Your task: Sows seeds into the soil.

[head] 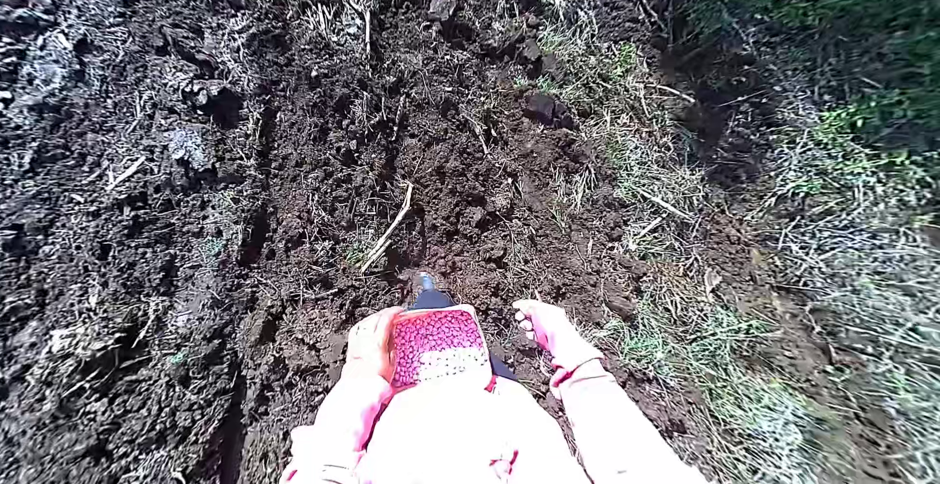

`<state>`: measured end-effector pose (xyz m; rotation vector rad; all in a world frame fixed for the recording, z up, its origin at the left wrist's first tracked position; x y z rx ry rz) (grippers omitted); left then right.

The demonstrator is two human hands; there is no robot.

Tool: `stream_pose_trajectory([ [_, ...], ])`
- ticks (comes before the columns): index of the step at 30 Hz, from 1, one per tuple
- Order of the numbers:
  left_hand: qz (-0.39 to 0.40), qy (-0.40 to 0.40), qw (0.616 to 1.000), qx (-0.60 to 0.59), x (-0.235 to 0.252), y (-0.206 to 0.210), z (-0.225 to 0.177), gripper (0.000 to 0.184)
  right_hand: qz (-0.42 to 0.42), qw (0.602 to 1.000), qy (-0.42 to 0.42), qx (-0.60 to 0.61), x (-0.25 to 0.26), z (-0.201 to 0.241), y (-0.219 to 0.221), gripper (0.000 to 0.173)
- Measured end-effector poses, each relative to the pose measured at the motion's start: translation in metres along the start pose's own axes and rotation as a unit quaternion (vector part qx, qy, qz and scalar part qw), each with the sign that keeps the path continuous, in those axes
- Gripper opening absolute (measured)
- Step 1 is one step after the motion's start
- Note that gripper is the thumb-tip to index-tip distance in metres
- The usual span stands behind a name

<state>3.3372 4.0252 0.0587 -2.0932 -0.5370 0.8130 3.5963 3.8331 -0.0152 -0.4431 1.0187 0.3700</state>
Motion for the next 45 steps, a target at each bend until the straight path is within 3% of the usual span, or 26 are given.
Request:
stream_pose_trajectory([
  [4, 0.036, 0.041, 0.998, -0.01, 0.016, -0.002, -0.004, 0.041, 0.004, 1.0, -0.029, 0.003, -0.007, 0.014, 0.006, 0.025],
  [13, -0.086, 0.004, 0.996, 0.017, 0.026, -0.03, 0.016, 0.039, 0.085, 0.992, -0.094, -0.006, 0.012, 0.074, 0.058, 0.027],
  [17, -0.057, 0.035, 0.997, 0.049, 0.063, -0.036, -0.012, 0.036, 0.061, 0.994, -0.085, 0.025, 0.016, 0.074, 0.029, 0.028],
  [22, -0.051, 0.143, 0.985, 0.084, 0.11, -0.026, -0.045, 0.034, 0.019, 0.993, -0.065, 0.101, 0.03, 0.07, -0.009, 0.029],
  [26, -0.068, 0.153, 0.983, 0.071, 0.131, -0.027, -0.051, 0.033, 0.069, 0.992, -0.103, 0.027, 0.046, 0.145, 0.023, 0.03],
  [28, -0.066, 0.12, 0.989, 0.053, 0.142, -0.034, -0.045, 0.034, 0.104, 0.986, -0.126, -0.031, 0.056, 0.191, 0.056, 0.032],
  [34, 0.043, 0.021, 0.999, 0.014, 0.226, -0.044, -0.076, 0.039, 0.148, 0.968, -0.132, -0.155, 0.1, 0.3, 0.124, 0.032],
  [39, 0.088, -0.007, 0.996, -0.005, 0.294, -0.053, -0.113, 0.039, 0.121, 0.973, -0.1, -0.169, 0.148, 0.346, 0.09, 0.029],
  [45, 0.126, 0.02, 0.992, -0.004, 0.354, -0.06, -0.158, 0.039, 0.026, 0.993, -0.067, -0.089, 0.19, 0.37, 0.007, 0.027],
])
Point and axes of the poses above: each hand's wrist, its own x-axis towards the middle knuckle, its own y-axis out of the palm, z = x × y, the point moved 1 cm from there along x, towards the middle knuckle, and after that the axes turned 10 degrees about x, right-handed, at the moved point
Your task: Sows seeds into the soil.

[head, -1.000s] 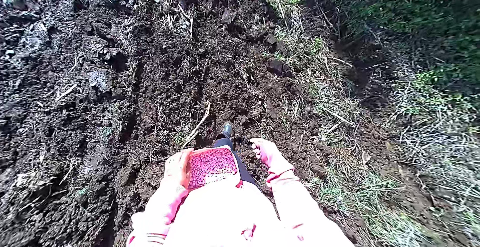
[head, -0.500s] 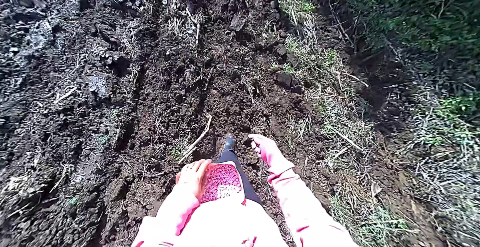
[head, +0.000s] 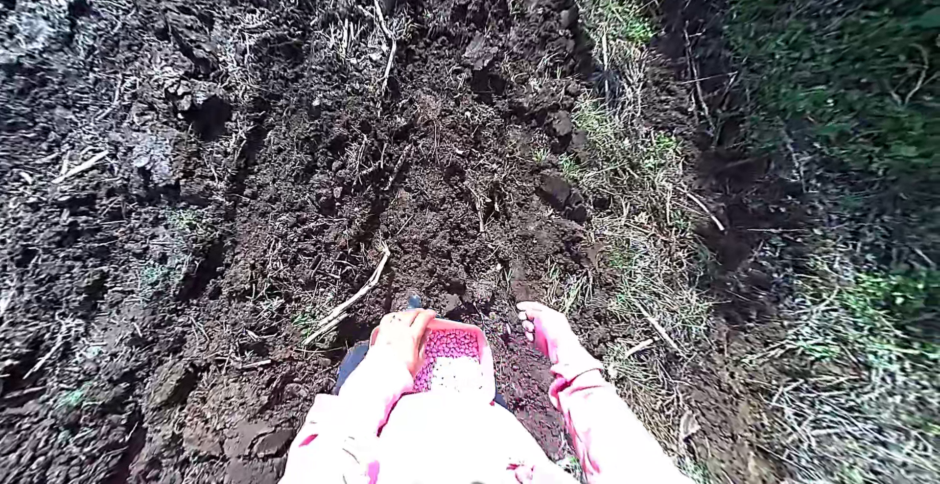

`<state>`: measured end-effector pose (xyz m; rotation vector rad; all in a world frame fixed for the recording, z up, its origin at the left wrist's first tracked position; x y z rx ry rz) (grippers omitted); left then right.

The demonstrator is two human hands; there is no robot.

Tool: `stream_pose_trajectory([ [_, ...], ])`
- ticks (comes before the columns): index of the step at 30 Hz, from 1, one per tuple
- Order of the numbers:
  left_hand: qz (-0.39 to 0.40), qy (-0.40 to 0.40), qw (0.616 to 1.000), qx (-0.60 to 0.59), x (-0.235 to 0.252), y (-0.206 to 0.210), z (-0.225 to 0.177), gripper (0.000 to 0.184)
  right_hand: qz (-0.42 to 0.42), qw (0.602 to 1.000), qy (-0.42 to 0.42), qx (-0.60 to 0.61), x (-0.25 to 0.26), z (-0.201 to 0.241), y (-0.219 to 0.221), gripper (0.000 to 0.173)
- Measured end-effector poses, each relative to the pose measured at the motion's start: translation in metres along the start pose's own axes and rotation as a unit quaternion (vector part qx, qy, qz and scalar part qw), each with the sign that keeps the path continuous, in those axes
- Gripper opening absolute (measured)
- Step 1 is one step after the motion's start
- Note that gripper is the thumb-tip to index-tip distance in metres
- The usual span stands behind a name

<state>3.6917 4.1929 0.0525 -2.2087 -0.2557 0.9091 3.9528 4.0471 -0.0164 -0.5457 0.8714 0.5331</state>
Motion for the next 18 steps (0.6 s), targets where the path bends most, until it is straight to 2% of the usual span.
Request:
stream_pose_trajectory([
  [2, -0.014, 0.028, 1.0, -0.004, 0.011, 0.0, -0.009, 0.039, -0.029, 0.999, 0.002, 0.022, -0.002, 0.0, -0.021, 0.027],
  [5, 0.012, 0.076, 0.997, 0.011, 0.026, -0.008, -0.028, 0.04, -0.065, 0.996, 0.006, 0.06, -0.008, 0.0, -0.04, 0.026],
  [8, -0.046, 0.162, 0.986, 0.009, 0.037, -0.008, -0.047, 0.037, -0.071, 0.996, 0.002, 0.051, -0.01, 0.0, -0.048, 0.027],
  [13, -0.073, 0.283, 0.956, 0.033, 0.048, -0.018, -0.073, 0.035, -0.064, 0.995, -0.032, 0.062, -0.017, -0.005, -0.052, 0.027],
  [15, -0.07, 0.308, 0.947, 0.052, 0.052, -0.023, -0.075, 0.035, -0.063, 0.995, -0.033, 0.075, -0.016, -0.01, -0.053, 0.029],
  [18, -0.04, 0.299, 0.95, 0.077, 0.058, -0.028, -0.069, 0.038, -0.069, 0.992, -0.015, 0.104, -0.005, -0.021, -0.05, 0.028],
])
Point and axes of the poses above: each hand's wrist, its own x-axis towards the middle knuckle, its own y-axis out of the palm, z = x × y, the point moved 1 cm from there along x, towards the middle knuckle, and after that the axes turned 10 degrees about x, right-handed, at the moved point
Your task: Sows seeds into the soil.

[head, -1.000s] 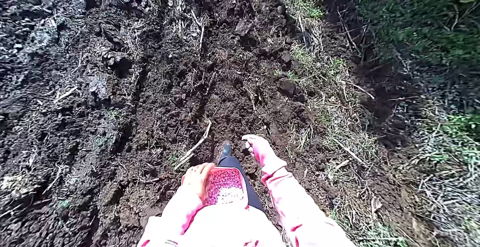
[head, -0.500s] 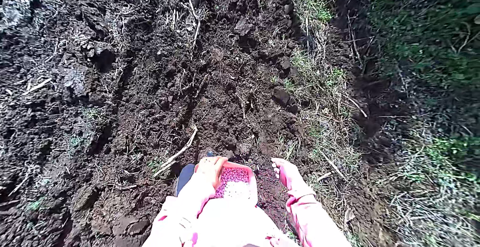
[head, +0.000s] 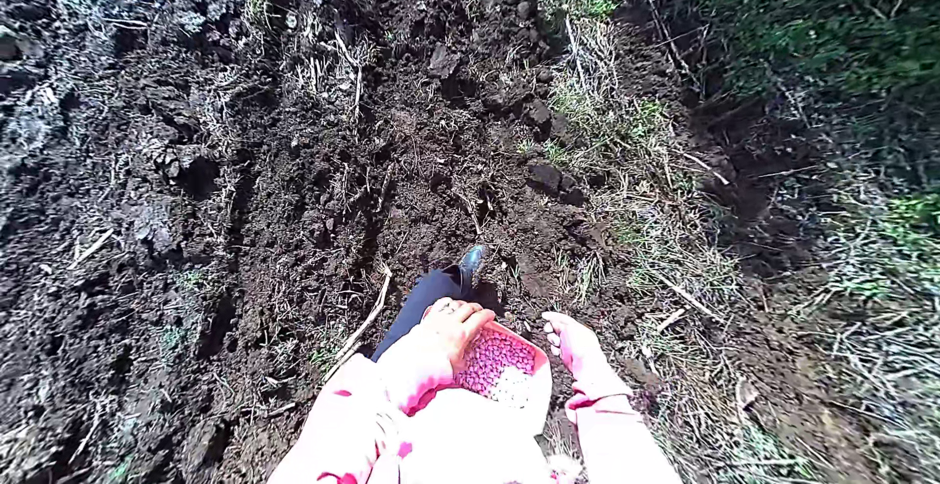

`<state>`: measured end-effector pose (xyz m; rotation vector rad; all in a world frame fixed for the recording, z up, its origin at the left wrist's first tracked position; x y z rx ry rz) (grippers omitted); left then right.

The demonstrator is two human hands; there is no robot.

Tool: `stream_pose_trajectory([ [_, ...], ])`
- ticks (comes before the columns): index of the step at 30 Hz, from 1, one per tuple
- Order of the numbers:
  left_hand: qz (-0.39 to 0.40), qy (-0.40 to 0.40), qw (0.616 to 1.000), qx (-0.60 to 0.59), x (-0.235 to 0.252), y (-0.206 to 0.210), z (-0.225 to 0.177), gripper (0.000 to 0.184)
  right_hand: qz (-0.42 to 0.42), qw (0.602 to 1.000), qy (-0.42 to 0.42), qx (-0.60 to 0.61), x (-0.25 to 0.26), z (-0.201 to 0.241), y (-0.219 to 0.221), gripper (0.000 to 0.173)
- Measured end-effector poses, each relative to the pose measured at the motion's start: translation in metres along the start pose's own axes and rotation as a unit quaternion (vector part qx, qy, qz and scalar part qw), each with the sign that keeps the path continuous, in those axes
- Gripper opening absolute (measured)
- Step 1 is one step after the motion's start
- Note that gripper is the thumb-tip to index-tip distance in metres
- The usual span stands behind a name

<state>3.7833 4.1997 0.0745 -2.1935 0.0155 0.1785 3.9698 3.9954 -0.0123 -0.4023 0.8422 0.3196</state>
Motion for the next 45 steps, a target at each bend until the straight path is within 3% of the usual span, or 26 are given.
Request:
stream_pose_trajectory([
  [6, 0.062, -0.048, 0.996, 0.046, -0.002, -0.005, 0.01, 0.039, 0.009, 0.998, 0.047, 0.044, 0.009, -0.03, 0.01, 0.03],
  [12, 0.068, -0.082, 0.993, 0.048, 0.0, -0.002, 0.017, 0.039, 0.015, 0.997, 0.075, 0.03, 0.003, -0.051, -0.001, 0.031],
  [16, 0.095, -0.139, 0.985, 0.035, 0.004, -0.012, 0.027, 0.043, 0.019, 0.996, 0.088, -0.017, 0.002, -0.036, -0.004, 0.031],
  [19, 0.04, -0.168, 0.985, 0.025, -0.007, -0.017, 0.039, 0.041, 0.049, 0.994, 0.065, -0.074, 0.012, -0.002, 0.015, 0.031],
  [22, -0.037, -0.185, 0.982, 0.017, -0.017, -0.021, 0.051, 0.038, 0.121, 0.985, 0.02, -0.121, 0.015, 0.056, 0.071, 0.029],
  [26, 0.014, -0.213, 0.977, -0.018, -0.009, -0.032, 0.07, 0.041, 0.198, 0.968, -0.047, -0.144, 0.004, 0.142, 0.158, 0.036],
  [32, 0.027, -0.245, 0.967, -0.057, 0.02, -0.061, 0.128, 0.044, 0.209, 0.97, -0.055, -0.113, 0.017, 0.199, 0.221, 0.032],
  [38, 0.038, -0.268, 0.959, -0.086, 0.048, -0.103, 0.196, 0.045, 0.179, 0.971, 0.023, -0.158, 0.052, 0.224, 0.261, 0.02],
  [42, 0.03, -0.28, 0.952, -0.122, 0.058, -0.126, 0.23, 0.045, 0.176, 0.958, -0.025, -0.226, 0.061, 0.281, 0.32, 0.025],
  [45, 0.024, -0.268, 0.952, -0.147, 0.067, -0.138, 0.247, 0.044, 0.178, 0.966, -0.091, -0.164, 0.058, 0.338, 0.377, 0.02],
])
Point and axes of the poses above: each hand's wrist, its own x-axis towards the middle knuckle, its own y-axis out of the palm, z = x × y, the point moved 1 cm from there along x, towards the middle knuckle, and after that the axes turned 10 degrees about x, right-handed, at the moved point
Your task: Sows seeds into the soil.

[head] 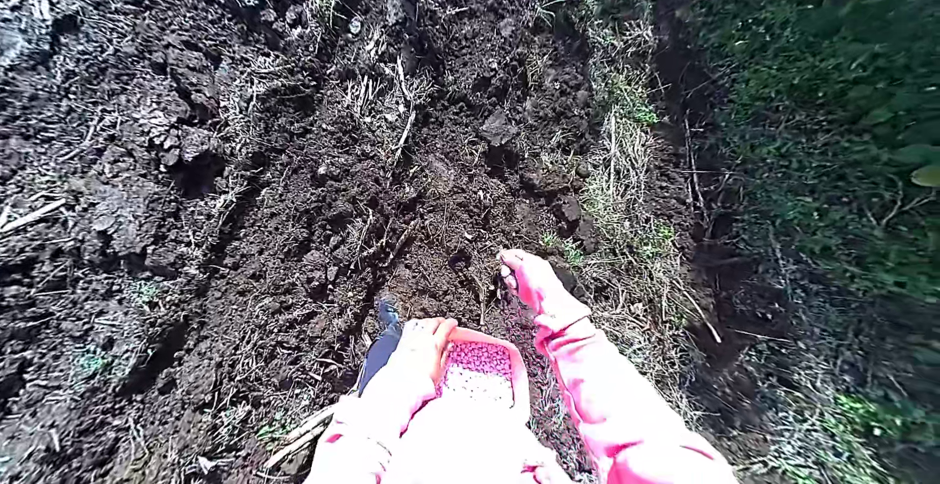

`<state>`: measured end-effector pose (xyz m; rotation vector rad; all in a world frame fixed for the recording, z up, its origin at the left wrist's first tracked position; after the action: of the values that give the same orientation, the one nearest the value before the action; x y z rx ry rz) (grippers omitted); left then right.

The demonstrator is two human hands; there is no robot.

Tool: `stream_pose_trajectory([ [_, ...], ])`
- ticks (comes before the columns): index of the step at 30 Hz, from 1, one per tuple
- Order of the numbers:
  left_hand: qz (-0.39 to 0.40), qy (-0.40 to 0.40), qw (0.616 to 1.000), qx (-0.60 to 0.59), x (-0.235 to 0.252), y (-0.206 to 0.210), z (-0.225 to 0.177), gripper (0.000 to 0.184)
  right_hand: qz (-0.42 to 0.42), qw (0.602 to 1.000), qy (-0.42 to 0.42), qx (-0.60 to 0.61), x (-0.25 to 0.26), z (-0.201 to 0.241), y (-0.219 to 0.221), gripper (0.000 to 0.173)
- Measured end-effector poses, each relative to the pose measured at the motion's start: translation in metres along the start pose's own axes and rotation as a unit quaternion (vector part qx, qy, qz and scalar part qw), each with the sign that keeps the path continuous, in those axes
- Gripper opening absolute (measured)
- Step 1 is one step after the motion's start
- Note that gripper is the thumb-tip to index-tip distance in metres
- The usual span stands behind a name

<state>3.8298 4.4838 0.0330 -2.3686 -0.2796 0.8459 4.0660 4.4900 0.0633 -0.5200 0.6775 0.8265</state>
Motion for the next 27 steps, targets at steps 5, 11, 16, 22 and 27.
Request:
stream_pose_trajectory([
  [5, 0.015, 0.02, 1.0, -0.012, 0.014, -0.017, 0.001, 0.045, -0.038, 0.995, -0.085, 0.042, 0.017, 0.066, 0.02, 0.024],
  [11, -0.102, -0.025, 0.994, -0.038, -0.008, -0.035, 0.016, 0.042, -0.022, 0.996, -0.065, 0.062, 0.025, 0.058, 0.023, 0.022],
  [16, -0.23, -0.043, 0.971, -0.053, -0.021, -0.03, 0.03, 0.038, 0.021, 0.996, -0.036, 0.077, 0.034, 0.037, 0.022, 0.021],
  [22, -0.243, -0.028, 0.969, -0.018, -0.002, -0.039, 0.025, 0.038, 0.018, 0.999, -0.029, -0.001, 0.028, 0.025, -0.001, 0.024],
  [27, -0.263, -0.035, 0.964, -0.02, 0.008, -0.045, 0.026, 0.037, 0.037, 0.997, -0.051, -0.05, 0.05, 0.069, 0.01, 0.026],
])
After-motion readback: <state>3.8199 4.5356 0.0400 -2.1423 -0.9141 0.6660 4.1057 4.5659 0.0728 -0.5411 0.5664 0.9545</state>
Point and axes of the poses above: each hand's wrist, its own x-axis towards the middle knuckle, its own y-axis out of the palm, z = x × y, the point moved 1 cm from there along x, towards the middle knuckle, and after that the axes turned 10 degrees about x, right-handed, at the moved point
